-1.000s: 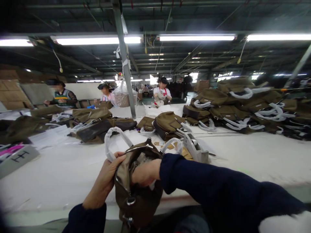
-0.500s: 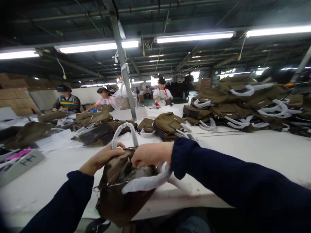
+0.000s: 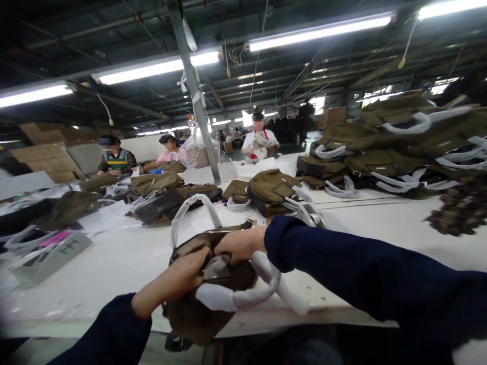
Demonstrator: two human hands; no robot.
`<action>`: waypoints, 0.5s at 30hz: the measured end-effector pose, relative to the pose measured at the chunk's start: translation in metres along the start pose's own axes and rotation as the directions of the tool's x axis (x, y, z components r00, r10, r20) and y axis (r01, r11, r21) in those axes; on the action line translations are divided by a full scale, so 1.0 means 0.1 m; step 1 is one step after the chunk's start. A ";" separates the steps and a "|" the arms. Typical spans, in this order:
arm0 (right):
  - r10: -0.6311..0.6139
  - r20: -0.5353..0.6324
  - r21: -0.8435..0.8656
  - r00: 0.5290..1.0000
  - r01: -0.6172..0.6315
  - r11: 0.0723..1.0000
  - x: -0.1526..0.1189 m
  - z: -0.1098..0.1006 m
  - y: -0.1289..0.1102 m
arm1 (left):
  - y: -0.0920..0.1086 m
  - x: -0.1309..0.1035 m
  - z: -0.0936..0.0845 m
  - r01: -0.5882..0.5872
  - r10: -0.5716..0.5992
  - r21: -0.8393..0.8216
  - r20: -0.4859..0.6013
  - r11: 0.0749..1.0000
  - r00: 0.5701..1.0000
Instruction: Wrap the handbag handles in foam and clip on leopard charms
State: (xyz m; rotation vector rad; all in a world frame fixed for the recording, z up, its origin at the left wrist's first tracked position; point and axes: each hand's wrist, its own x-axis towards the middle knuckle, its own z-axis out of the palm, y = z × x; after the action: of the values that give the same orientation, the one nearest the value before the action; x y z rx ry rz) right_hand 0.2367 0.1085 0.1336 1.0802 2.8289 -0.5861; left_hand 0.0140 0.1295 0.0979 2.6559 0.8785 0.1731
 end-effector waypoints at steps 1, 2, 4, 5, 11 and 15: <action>-0.008 -0.039 0.030 0.999 0.009 1.000 -0.06 -0.02 0.03 | -0.05 0.03 -0.02 -0.003 0.003 -0.010 0.029 1.000 1.000; -0.014 -0.080 0.073 0.997 0.020 0.997 -0.11 -0.03 0.06 | -0.08 0.06 -0.06 -0.023 0.025 -0.047 0.057 0.999 0.998; -0.019 -0.163 0.166 0.986 0.046 0.985 -0.21 -0.03 0.11 | -0.09 0.11 -0.15 -0.097 0.118 -0.171 0.118 0.980 0.986; -0.013 -0.201 0.212 0.980 0.056 0.976 -0.24 -0.02 0.13 | -0.07 0.13 -0.18 -0.129 0.166 -0.234 0.144 0.964 0.976; 0.116 -0.228 0.256 0.967 -0.055 0.965 -0.36 0.02 0.16 | 0.05 0.24 -0.10 -0.108 0.128 -0.457 0.014 0.883 0.992; 0.255 -0.181 -0.042 0.950 -0.267 0.963 -0.33 -0.03 0.12 | 0.06 0.27 -0.05 -0.121 0.075 -0.476 -0.115 0.871 0.991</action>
State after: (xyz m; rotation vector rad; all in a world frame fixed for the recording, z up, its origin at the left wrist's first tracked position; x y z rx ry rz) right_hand 0.2699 0.0968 0.1384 1.5306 2.7511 -0.3897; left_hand 0.0380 0.1428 0.1044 2.2329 0.6229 0.4794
